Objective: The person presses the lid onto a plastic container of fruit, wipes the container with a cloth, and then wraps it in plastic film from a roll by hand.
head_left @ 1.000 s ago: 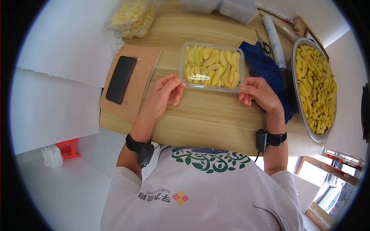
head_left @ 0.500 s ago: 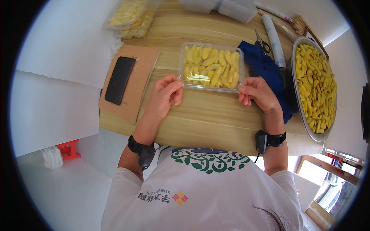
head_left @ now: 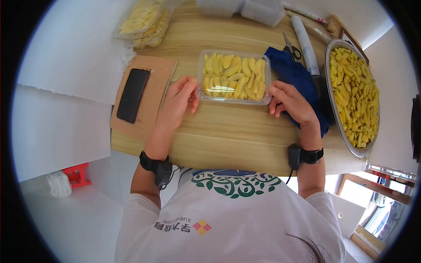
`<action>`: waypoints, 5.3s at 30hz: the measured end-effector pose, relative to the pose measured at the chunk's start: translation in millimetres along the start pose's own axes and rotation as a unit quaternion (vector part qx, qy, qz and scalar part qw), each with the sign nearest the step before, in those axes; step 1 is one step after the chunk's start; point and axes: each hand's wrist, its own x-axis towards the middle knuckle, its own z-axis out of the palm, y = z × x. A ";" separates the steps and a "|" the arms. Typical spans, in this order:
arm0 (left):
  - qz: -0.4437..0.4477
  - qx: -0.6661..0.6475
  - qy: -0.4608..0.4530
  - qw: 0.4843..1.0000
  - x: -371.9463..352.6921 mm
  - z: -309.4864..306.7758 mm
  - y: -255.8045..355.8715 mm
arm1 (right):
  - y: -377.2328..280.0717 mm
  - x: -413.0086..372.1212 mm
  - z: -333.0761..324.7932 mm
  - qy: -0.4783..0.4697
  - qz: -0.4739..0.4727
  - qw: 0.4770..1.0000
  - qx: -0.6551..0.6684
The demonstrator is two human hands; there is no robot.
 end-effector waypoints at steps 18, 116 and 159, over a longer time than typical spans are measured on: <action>0.084 -0.027 0.027 0.996 14.9 14.3 -19.7 | 30.7 35.8 20.0 0.177 -0.192 0.965 0.020; 0.098 -0.086 0.031 0.991 69.6 13.2 -8.9 | 30.8 65.3 12.5 0.168 -0.178 0.949 0.198; 0.102 -0.057 0.024 0.993 59.5 7.0 -12.6 | 4.7 32.0 -26.7 0.356 -0.111 0.779 -0.505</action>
